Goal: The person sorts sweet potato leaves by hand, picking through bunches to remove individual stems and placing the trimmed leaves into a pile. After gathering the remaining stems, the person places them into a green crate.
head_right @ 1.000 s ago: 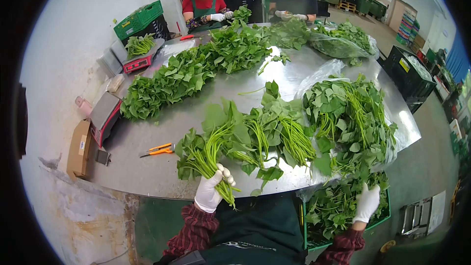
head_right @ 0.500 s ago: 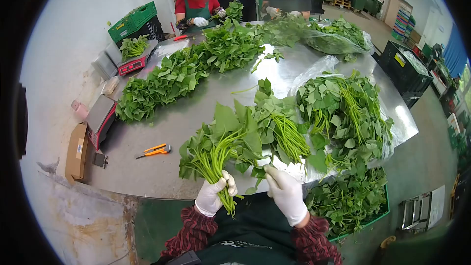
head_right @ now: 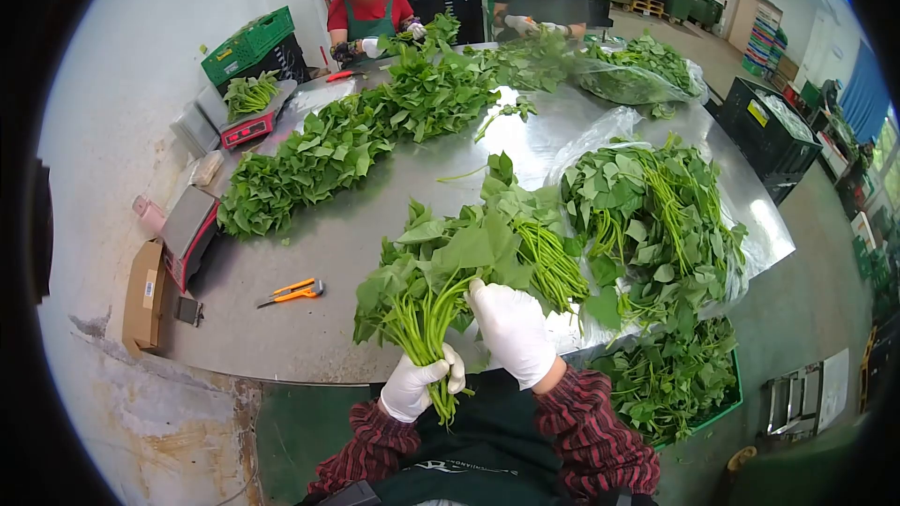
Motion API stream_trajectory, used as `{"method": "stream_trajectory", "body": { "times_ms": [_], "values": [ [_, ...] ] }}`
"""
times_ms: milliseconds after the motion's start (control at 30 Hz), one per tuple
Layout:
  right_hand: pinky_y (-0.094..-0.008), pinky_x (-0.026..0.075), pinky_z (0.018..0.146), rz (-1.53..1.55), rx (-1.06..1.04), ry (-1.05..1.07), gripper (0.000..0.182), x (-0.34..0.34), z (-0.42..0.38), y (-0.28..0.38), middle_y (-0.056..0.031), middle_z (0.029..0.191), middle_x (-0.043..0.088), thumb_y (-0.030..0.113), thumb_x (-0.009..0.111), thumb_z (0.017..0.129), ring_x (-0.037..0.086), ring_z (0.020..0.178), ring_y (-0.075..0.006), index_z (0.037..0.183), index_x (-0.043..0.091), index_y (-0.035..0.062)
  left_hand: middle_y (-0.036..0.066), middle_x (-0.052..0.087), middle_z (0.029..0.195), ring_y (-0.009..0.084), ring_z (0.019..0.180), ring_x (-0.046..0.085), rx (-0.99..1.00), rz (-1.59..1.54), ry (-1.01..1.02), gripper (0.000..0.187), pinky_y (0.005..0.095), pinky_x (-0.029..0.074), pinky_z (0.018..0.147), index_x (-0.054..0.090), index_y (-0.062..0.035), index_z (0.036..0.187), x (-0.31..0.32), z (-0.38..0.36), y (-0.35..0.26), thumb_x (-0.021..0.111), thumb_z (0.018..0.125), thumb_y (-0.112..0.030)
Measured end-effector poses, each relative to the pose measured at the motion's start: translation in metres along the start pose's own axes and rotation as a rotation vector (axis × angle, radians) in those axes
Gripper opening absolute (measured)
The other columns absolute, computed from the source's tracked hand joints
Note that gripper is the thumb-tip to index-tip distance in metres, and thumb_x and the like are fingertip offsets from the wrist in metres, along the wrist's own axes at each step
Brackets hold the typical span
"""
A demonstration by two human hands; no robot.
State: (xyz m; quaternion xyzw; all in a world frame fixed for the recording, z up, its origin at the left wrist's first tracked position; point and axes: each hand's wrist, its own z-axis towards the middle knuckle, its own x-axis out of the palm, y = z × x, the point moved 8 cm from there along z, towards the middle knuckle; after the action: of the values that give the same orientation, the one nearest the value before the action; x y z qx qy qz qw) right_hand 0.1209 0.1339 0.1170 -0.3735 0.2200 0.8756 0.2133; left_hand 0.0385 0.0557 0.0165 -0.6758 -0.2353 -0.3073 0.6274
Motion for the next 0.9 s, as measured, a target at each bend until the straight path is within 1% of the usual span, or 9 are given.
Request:
{"method": "stream_trajectory", "body": {
  "times_ms": [167, 400, 533, 600, 733, 800, 833, 867, 900],
  "values": [
    [-0.0353, 0.044, 0.05, 0.006, -0.065, 0.072, 0.011, 0.001, -0.006, -0.001, -0.0086, 0.063, 0.052, 0.007, 0.064, 0.074, 0.054, 0.055, -0.0261, 0.076, 0.053, 0.0064, 0.008, 0.059, 0.078, 0.0146, 0.063, 0.053, -0.022, 0.06, -0.012, 0.024, 0.0281, 0.044, 0.059, 0.056, -0.0006, 0.095, 0.0, 0.0, 0.005, 0.065, 0.083, -0.019],
    [-0.0307, 0.039, 0.043, -0.294, 0.488, -0.515, 0.015, -0.056, -0.073, -0.085, -0.0092, 0.054, 0.05, -0.002, 0.058, 0.067, 0.049, 0.043, -0.0213, 0.058, 0.049, 0.0063, 0.003, 0.051, 0.069, 0.0122, 0.058, 0.045, -0.019, 0.042, -0.074, 0.025, 0.0261, 0.037, 0.055, 0.056, -0.0004, 0.096, 0.0, 0.003, 0.008, 0.062, 0.086, -0.022],
    [-0.0321, 0.044, 0.052, -0.131, 1.075, -0.532, 0.022, -0.135, -0.145, -0.186, -0.0095, 0.063, 0.059, 0.02, 0.054, 0.09, 0.054, 0.051, -0.017, 0.092, 0.058, -0.0017, 0.001, 0.044, 0.068, 0.011, 0.059, 0.04, 0.333, 0.038, -0.264, 0.023, 0.0258, 0.035, 0.055, 0.047, -0.0061, 0.088, -0.038, -0.013, -0.049, 0.06, 0.087, -0.025],
    [-0.029, 0.044, 0.05, -0.396, 1.068, -0.537, 0.024, -0.153, -0.185, -0.215, -0.0104, 0.068, 0.061, 0.02, 0.053, 0.091, 0.054, 0.048, -0.0166, 0.097, 0.058, -0.003, -0.001, 0.039, 0.066, 0.0103, 0.06, 0.036, 0.551, 0.148, -0.379, 0.023, 0.0255, 0.033, 0.057, 0.044, -0.0086, 0.085, -0.051, -0.024, -0.083, 0.06, 0.088, -0.025],
    [-0.0285, 0.044, 0.047, 0.056, 0.915, -0.386, 0.008, -0.102, -0.132, -0.172, -0.0091, 0.066, 0.06, 0.003, 0.054, 0.084, 0.054, 0.048, -0.0115, 0.084, 0.061, -0.0007, -0.001, 0.036, 0.066, 0.0119, 0.058, 0.033, 0.542, -0.049, -0.186, 0.021, 0.0273, 0.031, 0.057, 0.043, -0.0096, 0.081, -0.056, -0.017, -0.088, 0.061, 0.086, -0.02],
    [-0.0317, 0.046, 0.05, 0.103, 0.58, -0.106, 0.008, -0.037, -0.097, -0.138, -0.0123, 0.061, 0.057, 0.005, 0.055, 0.081, 0.057, 0.052, -0.0188, 0.084, 0.062, 0.0024, -0.002, 0.036, 0.065, 0.0119, 0.058, 0.034, 0.382, -0.193, -0.118, 0.021, 0.027, 0.03, 0.056, 0.044, -0.0094, 0.079, -0.049, -0.011, -0.06, 0.061, 0.086, -0.019],
    [-0.035, 0.047, 0.051, 0.312, 0.758, 0.061, 0.01, 0.003, -0.094, -0.127, -0.0133, 0.063, 0.058, 0.008, 0.054, 0.082, 0.059, 0.053, -0.0252, 0.085, 0.063, 0.0046, -0.002, 0.036, 0.063, 0.0119, 0.057, 0.035, 0.331, -0.204, -0.114, 0.022, 0.0264, 0.029, 0.056, 0.044, -0.0095, 0.076, -0.045, -0.01, -0.05, 0.061, 0.086, -0.018],
    [-0.0368, 0.046, 0.051, 0.075, 0.409, 0.093, 0.013, 0.024, -0.073, -0.092, -0.0141, 0.064, 0.059, 0.018, 0.057, 0.082, 0.059, 0.055, -0.0297, 0.078, 0.063, 0.0075, -0.002, 0.037, 0.062, 0.0115, 0.057, 0.035, 0.337, -0.211, -0.107, 0.016, 0.0258, 0.028, 0.056, 0.048, -0.0086, 0.081, -0.044, -0.01, -0.042, 0.06, 0.087, -0.017],
    [-0.0387, 0.046, 0.051, 0.013, 0.398, 0.182, 0.018, 0.05, -0.064, -0.074, -0.0145, 0.065, 0.06, 0.022, 0.057, 0.083, 0.06, 0.056, -0.031, 0.075, 0.062, 0.0071, -0.002, 0.037, 0.062, 0.0111, 0.058, 0.035, 0.331, -0.244, -0.147, 0.012, 0.0259, 0.029, 0.056, 0.051, -0.008, 0.085, -0.045, -0.012, -0.036, 0.058, 0.088, -0.016]
  ]
}}
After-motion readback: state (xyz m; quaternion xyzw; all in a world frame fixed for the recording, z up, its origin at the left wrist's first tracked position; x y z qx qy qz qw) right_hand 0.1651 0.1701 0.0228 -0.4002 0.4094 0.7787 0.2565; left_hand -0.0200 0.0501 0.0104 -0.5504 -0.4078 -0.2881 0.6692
